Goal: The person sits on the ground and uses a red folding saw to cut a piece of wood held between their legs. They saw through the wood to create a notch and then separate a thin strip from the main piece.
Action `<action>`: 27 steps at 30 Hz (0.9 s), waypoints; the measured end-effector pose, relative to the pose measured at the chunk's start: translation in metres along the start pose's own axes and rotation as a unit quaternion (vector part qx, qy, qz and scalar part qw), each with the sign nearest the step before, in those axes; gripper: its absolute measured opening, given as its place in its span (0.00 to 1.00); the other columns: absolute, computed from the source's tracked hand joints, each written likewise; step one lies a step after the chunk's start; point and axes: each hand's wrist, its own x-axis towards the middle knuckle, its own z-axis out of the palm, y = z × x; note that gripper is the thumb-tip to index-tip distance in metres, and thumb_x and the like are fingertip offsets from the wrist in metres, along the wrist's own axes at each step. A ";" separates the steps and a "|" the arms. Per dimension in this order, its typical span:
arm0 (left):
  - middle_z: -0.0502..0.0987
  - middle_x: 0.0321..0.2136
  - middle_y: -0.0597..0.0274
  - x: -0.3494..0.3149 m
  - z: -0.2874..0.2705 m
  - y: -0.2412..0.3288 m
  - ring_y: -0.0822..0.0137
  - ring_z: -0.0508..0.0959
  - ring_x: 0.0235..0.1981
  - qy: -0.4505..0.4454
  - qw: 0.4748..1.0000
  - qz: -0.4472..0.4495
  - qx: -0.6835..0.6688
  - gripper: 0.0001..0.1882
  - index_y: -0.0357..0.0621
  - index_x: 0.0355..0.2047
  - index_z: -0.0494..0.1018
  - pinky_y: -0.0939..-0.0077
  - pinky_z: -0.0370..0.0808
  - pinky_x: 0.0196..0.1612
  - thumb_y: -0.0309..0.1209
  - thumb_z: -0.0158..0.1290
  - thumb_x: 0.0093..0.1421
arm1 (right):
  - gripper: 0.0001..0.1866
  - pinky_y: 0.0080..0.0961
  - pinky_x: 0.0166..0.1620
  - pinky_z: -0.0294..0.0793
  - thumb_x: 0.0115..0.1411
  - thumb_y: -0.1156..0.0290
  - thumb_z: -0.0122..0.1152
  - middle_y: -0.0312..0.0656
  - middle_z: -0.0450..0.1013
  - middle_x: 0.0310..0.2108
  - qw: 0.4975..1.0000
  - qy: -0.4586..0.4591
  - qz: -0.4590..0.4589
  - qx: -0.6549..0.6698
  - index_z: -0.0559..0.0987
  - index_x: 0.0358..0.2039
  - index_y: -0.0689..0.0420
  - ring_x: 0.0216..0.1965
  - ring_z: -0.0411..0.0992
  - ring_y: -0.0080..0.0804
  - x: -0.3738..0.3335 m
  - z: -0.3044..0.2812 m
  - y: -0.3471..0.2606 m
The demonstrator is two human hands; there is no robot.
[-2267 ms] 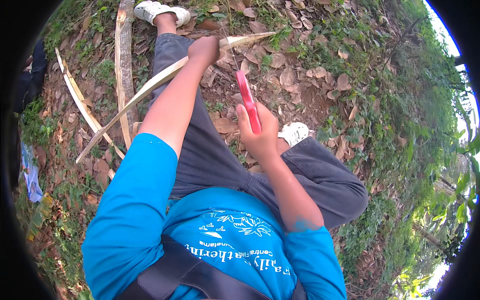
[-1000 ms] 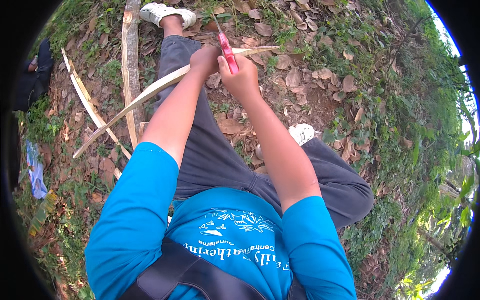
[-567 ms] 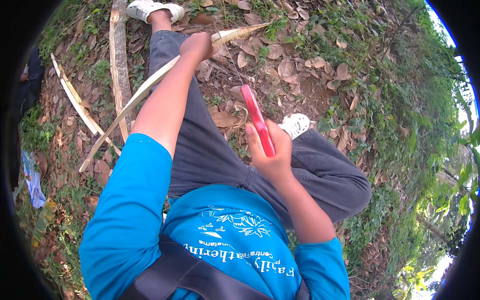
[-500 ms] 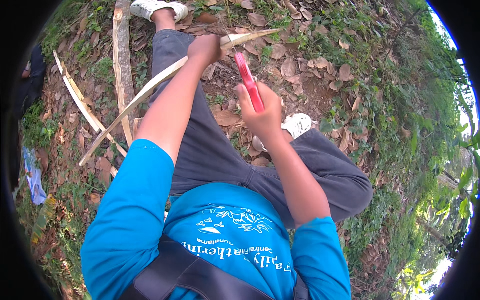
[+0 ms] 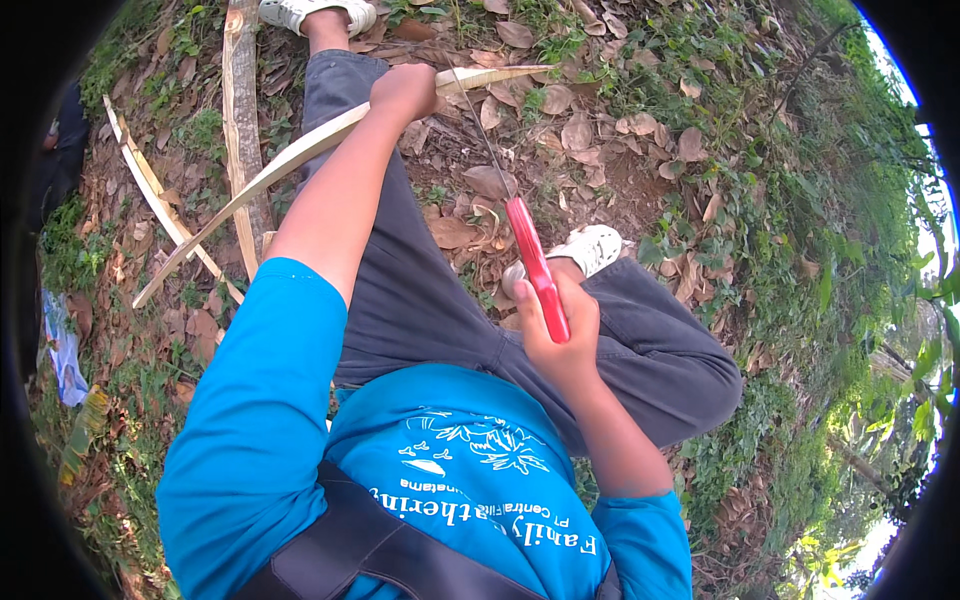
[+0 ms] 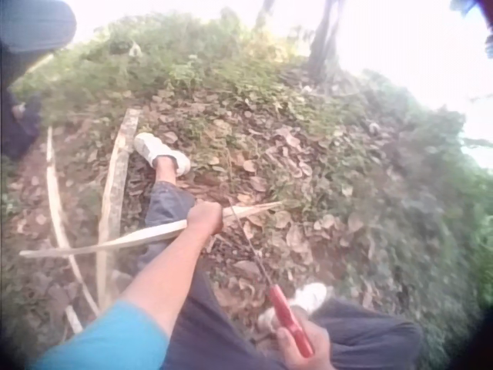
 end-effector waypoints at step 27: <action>0.84 0.47 0.49 0.011 -0.009 -0.015 0.51 0.84 0.50 0.049 0.998 -0.020 -0.039 0.23 0.46 0.48 0.83 0.55 0.81 0.51 0.45 0.63 0.56 | 0.16 0.16 0.22 0.58 0.70 0.64 0.65 0.25 0.66 0.17 0.996 0.018 0.038 0.075 0.74 0.26 0.58 0.19 0.61 0.10 0.000 0.016 -0.009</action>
